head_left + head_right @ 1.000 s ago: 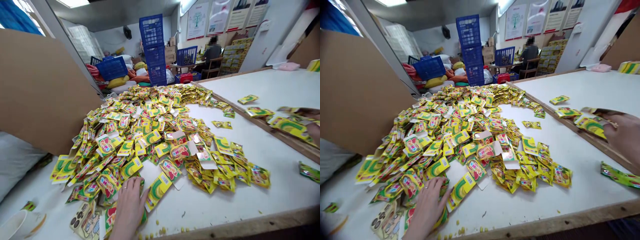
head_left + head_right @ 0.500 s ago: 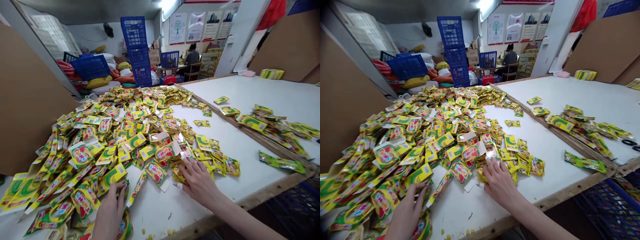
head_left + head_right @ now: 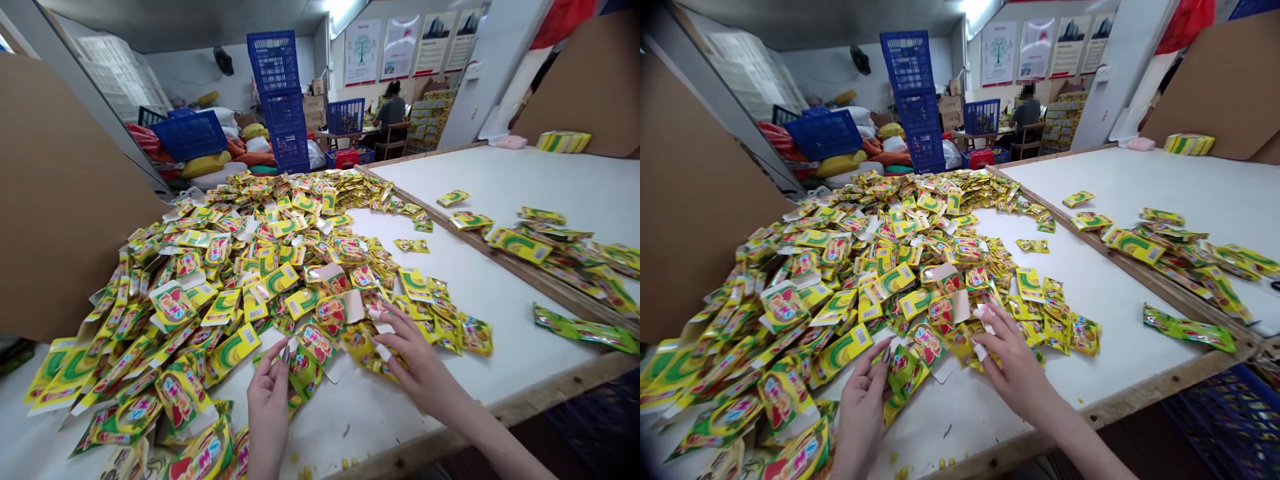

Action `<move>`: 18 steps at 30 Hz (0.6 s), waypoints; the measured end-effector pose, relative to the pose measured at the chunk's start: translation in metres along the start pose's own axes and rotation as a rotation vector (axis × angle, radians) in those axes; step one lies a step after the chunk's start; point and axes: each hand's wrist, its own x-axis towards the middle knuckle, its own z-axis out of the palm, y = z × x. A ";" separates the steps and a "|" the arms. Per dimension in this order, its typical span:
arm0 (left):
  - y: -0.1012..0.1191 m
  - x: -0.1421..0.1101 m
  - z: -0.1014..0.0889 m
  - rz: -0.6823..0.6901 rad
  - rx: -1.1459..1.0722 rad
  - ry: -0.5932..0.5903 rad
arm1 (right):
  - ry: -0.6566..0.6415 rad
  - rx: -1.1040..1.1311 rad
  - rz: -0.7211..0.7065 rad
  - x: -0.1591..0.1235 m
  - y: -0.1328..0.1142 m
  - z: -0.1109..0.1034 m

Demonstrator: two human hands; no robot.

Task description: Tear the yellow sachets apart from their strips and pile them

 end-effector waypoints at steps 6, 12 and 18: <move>-0.010 -0.009 0.012 -0.107 -0.151 -0.146 | -0.129 0.432 0.162 -0.003 -0.040 0.026; -0.008 -0.017 0.014 -0.068 -0.085 -0.123 | -0.149 0.350 0.123 -0.004 -0.038 0.040; -0.017 -0.028 0.023 0.052 -0.178 -0.009 | -0.106 1.204 0.515 -0.004 -0.054 0.045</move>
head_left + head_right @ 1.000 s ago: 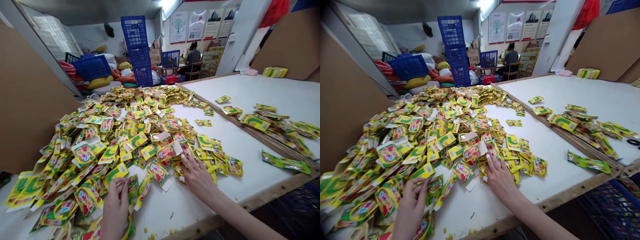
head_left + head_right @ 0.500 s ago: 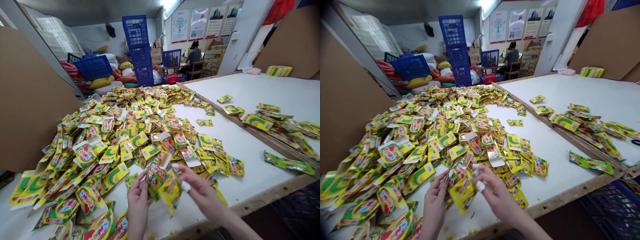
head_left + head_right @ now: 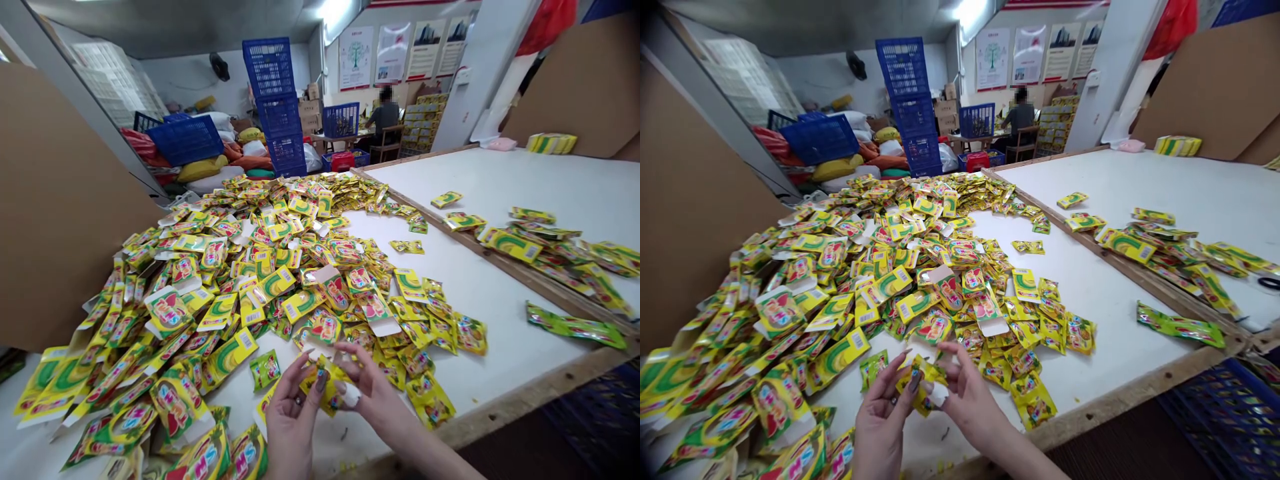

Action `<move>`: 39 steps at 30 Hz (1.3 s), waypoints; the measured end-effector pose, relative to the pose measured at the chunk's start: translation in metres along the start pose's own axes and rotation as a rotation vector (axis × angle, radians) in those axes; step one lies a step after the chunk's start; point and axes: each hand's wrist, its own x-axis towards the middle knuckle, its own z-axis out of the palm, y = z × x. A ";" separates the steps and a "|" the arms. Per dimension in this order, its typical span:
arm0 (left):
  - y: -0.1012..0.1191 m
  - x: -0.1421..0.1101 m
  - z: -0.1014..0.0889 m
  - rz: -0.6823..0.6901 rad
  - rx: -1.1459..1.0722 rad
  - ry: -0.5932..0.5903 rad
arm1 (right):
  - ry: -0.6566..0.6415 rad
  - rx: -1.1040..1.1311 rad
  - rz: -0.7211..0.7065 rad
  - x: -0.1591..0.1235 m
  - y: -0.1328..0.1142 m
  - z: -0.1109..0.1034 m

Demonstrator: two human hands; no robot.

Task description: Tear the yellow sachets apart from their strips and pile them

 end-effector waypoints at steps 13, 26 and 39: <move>-0.026 -0.028 0.005 0.180 0.010 0.146 | 0.164 0.142 -0.005 -0.025 0.031 -0.010; 0.063 0.071 0.011 0.889 1.585 -1.131 | 0.193 -0.032 0.040 -0.019 -0.016 -0.065; 0.072 0.069 0.013 0.243 0.978 -1.032 | 0.187 0.207 0.064 -0.028 -0.021 -0.079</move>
